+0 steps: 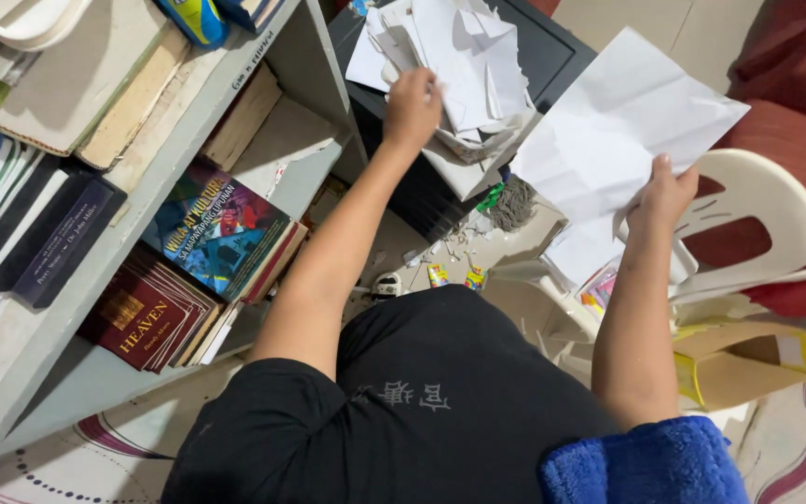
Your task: Sorting and organizing a stack of papers from a box onto a chair.
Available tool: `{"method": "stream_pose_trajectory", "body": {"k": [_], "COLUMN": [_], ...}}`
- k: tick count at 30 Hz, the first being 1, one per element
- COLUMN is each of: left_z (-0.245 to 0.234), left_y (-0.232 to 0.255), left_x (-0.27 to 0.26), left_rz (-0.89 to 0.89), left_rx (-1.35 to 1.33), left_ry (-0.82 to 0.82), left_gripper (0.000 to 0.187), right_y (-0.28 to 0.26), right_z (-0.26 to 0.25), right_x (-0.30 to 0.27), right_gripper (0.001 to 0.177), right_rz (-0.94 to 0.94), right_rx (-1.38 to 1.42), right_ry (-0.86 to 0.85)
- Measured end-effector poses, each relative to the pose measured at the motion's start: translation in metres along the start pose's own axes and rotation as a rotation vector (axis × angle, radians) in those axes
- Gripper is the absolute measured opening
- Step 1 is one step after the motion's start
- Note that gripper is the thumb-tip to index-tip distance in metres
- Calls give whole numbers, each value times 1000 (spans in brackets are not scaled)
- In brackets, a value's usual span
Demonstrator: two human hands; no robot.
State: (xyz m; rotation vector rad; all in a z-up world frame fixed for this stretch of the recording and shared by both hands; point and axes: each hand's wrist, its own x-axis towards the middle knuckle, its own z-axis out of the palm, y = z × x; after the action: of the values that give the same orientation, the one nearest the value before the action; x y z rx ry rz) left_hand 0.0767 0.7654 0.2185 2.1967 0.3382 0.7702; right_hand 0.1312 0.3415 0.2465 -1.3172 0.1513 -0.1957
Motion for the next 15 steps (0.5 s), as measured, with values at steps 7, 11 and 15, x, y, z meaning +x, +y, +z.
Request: {"method": "stream_pose_trajectory", "body": {"k": [7, 11, 15], "left_z": [25, 62, 53], "left_y": [47, 7, 6], "left_x": [-14, -8, 0], "left_rz": [408, 227, 376], "left_rx": [354, 419, 550], "left_ry": [-287, -519, -688], "left_gripper": [60, 28, 20], "right_y": [14, 3, -7], "right_z": [-6, -3, -4], "right_x": [-31, -38, -47], "right_gripper": [24, 21, 20], "right_rz": [32, -21, -54], "right_rx": [-75, -75, -57], "right_ry": [135, 109, 120]}}
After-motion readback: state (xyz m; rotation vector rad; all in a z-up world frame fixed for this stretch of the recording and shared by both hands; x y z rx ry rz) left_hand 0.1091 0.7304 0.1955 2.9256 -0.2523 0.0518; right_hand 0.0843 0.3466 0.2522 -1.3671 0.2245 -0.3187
